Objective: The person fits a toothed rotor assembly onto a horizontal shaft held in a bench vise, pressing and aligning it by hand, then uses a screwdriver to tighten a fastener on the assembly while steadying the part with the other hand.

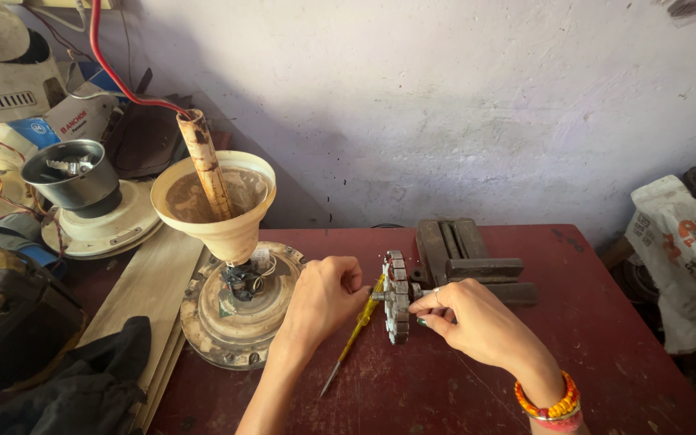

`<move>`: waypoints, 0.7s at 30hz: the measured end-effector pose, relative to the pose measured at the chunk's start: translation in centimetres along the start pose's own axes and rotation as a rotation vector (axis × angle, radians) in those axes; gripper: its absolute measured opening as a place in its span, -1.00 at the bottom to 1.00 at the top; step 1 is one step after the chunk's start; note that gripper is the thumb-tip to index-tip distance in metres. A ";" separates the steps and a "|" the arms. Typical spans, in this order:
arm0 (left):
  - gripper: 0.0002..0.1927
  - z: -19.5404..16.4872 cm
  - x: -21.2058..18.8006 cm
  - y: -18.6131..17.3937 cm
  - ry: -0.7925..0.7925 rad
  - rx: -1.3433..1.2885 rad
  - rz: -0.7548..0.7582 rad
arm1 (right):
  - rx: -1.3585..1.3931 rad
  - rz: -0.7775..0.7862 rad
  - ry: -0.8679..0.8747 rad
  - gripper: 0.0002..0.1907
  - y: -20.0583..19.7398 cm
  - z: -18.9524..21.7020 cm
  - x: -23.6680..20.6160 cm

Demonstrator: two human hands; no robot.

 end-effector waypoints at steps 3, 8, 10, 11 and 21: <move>-0.81 0.3 0.2 0.1 -0.040 -0.057 -0.034 | -0.053 -0.003 0.086 -0.75 0.1 -0.7 0.2; -0.83 0.8 0.4 0.3 -0.089 -0.049 -0.095 | 0.086 -0.029 -0.004 -0.66 0.0 -1.1 0.6; -0.84 0.9 0.4 0.5 -0.075 -0.029 -0.096 | 0.099 -0.030 0.001 -0.66 0.2 -1.6 0.6; -0.86 1.0 0.4 0.6 -0.068 -0.020 -0.095 | 0.095 -0.028 0.007 -0.68 0.4 -1.8 0.7; -0.82 0.9 0.4 0.0 -0.004 0.003 -0.200 | 0.256 -0.151 0.084 -0.72 -0.6 -4.2 1.3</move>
Point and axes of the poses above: each hand's wrist, its own x-axis towards the middle knuckle, its own y-axis out of the palm, z = x × y, the point moved 6 cm from there along x, towards the middle knuckle, and after that the axes turned 4 degrees about x, right-handed, at the moved point
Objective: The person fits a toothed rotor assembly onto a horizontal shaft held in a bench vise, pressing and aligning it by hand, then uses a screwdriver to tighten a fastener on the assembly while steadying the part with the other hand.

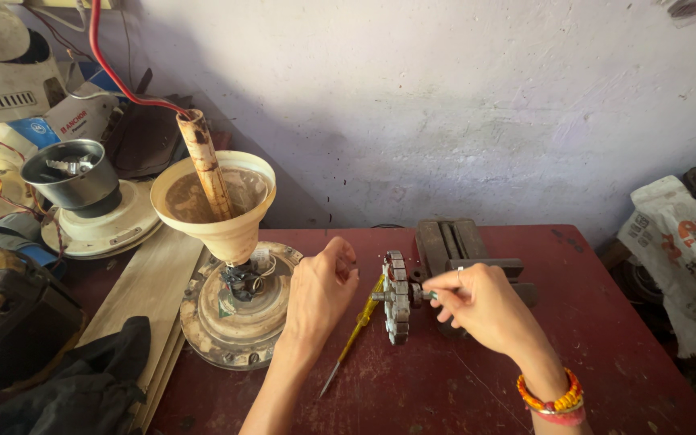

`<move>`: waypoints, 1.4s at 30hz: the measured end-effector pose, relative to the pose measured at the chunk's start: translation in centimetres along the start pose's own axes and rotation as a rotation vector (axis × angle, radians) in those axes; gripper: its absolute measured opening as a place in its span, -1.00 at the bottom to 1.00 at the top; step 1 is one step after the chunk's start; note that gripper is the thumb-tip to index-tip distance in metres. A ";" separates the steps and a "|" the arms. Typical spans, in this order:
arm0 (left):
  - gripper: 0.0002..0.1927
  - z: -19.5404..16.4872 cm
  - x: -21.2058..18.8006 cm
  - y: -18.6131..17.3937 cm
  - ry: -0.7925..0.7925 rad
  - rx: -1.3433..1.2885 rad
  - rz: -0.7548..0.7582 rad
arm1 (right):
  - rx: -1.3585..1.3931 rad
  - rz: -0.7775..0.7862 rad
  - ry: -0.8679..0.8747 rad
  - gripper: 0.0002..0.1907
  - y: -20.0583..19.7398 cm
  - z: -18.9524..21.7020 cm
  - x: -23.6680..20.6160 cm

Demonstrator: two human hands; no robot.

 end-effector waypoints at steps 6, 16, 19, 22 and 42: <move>-0.91 -1.2 -0.1 0.4 0.146 0.034 -0.037 | -0.077 -0.115 -0.131 -0.46 0.0 1.7 -0.3; -0.95 -2.1 -0.9 2.3 0.319 0.234 -0.112 | 0.103 -0.291 -0.267 -0.72 0.8 2.7 -0.4; -0.95 -1.3 -0.6 2.4 0.236 0.262 -0.083 | 0.025 -0.345 -0.289 -0.78 0.1 2.5 -0.5; -0.90 -0.6 -0.4 2.4 0.140 0.201 -0.034 | -0.126 -0.304 -0.289 -0.78 0.0 2.3 -0.4; -0.87 -1.2 -0.3 1.3 0.029 -0.020 0.190 | -0.414 -0.136 -0.120 -0.73 -0.6 0.6 0.2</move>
Point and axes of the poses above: each hand's wrist, its own x-axis towards the middle knuckle, its own y-axis out of the palm, z = x × y, the point moved 6 cm from there along x, towards the middle knuckle, and after that the axes turned 4 degrees about x, right-handed, at the moved point
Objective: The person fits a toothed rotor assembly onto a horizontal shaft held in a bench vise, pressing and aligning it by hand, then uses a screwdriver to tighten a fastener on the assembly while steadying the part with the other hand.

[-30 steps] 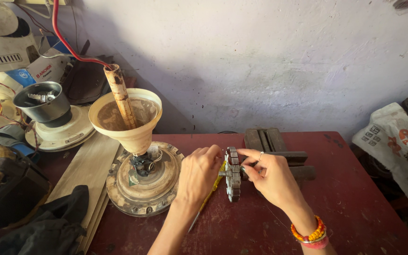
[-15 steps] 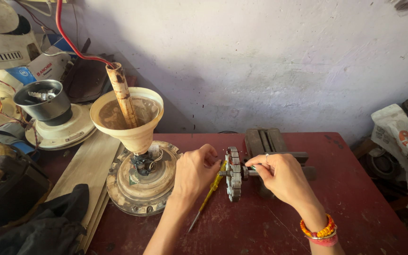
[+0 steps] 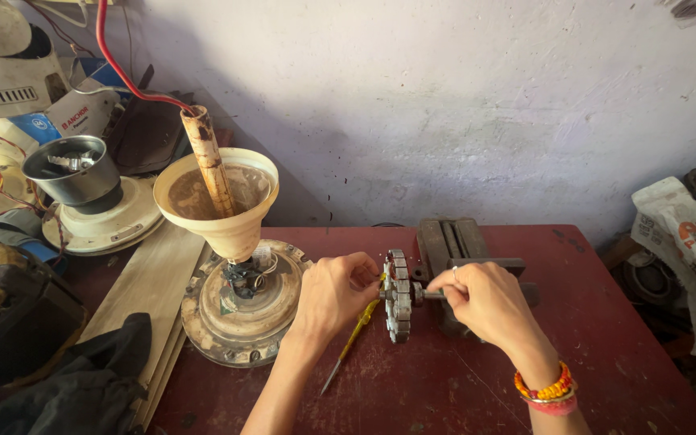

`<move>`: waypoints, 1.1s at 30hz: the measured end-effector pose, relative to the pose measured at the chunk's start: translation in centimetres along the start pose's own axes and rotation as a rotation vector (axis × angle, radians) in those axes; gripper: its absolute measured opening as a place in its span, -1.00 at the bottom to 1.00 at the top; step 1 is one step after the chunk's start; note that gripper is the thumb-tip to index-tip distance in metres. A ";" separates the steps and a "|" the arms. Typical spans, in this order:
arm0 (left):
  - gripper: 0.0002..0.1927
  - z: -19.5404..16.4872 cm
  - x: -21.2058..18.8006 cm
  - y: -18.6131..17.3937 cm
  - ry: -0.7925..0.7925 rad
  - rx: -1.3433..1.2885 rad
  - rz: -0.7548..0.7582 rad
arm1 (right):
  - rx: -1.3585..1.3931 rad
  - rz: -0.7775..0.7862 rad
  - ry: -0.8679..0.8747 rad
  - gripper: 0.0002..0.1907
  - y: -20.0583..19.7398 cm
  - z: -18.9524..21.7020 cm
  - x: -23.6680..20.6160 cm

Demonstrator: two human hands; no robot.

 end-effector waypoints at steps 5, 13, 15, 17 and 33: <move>-0.87 0.0 0.0 1.0 -0.008 -0.026 0.053 | -0.028 0.188 0.033 -0.71 0.2 0.2 -1.0; -0.84 1.0 0.1 1.5 -0.018 -0.150 0.144 | 0.066 0.463 -0.097 -0.69 1.8 1.9 -2.1; -0.82 0.8 0.1 1.2 0.010 -0.170 0.167 | 0.068 0.522 -0.137 -0.69 2.4 2.4 -2.4; -0.81 0.5 0.0 1.1 -0.001 -0.145 0.197 | 0.080 0.539 -0.132 -0.69 2.5 2.5 -2.6; -0.59 -2.5 -2.4 1.9 0.106 0.063 0.662 | 0.150 0.570 -0.064 -0.85 1.8 2.2 -2.7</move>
Point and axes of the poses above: each hand's wrist, its own x-axis towards the middle knuckle, its own y-axis out of the palm, z = x × y, the point moved 6 cm from there along x, towards the middle knuckle, and after that the axes turned 4 degrees about x, right-handed, at the moved point
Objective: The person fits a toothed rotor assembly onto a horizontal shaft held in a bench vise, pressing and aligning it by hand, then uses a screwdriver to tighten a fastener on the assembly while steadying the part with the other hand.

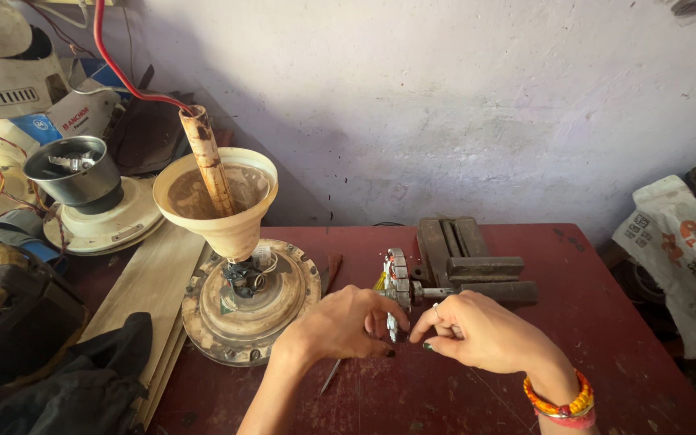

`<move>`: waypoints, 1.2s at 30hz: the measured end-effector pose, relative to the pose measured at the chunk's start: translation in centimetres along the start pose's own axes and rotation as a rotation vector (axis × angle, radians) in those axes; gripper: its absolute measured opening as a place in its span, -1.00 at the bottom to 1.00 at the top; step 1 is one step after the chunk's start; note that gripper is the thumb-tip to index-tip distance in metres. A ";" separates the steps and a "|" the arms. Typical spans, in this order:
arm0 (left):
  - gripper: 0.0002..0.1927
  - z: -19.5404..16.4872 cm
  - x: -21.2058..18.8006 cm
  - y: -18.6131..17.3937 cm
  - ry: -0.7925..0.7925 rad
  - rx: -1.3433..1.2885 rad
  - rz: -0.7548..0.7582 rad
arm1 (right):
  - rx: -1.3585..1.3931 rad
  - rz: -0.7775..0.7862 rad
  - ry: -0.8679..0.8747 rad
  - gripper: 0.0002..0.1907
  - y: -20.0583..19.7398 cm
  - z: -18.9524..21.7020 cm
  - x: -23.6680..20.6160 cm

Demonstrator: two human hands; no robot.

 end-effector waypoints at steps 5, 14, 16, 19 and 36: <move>-0.72 0.6 -0.2 -0.4 -0.057 -0.025 -0.062 | 0.020 -0.060 0.010 -0.71 -0.8 -0.1 -0.2; -0.79 1.2 0.0 -0.9 -0.018 -0.077 -0.137 | 0.027 -0.255 -0.009 -0.68 -1.8 0.4 0.4; -0.79 1.3 0.0 -1.1 -0.029 -0.059 -0.177 | 0.015 -0.266 -0.009 -0.68 -2.0 0.4 0.4; -0.79 1.6 -0.1 -1.5 -0.042 -0.018 -0.246 | 0.033 -0.261 -0.007 -0.63 -1.9 0.5 0.3; -0.81 2.7 1.0 -0.9 0.050 -0.139 -0.328 | 0.289 -0.788 -0.196 -0.84 -2.4 -0.4 2.0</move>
Point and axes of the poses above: each hand's wrist, its own x-axis towards the middle knuckle, its own y-axis out of the palm, z = x × y, the point moved 6 cm from there along x, towards the middle knuckle, and after that the axes turned 4 degrees about x, right-handed, at the moved point
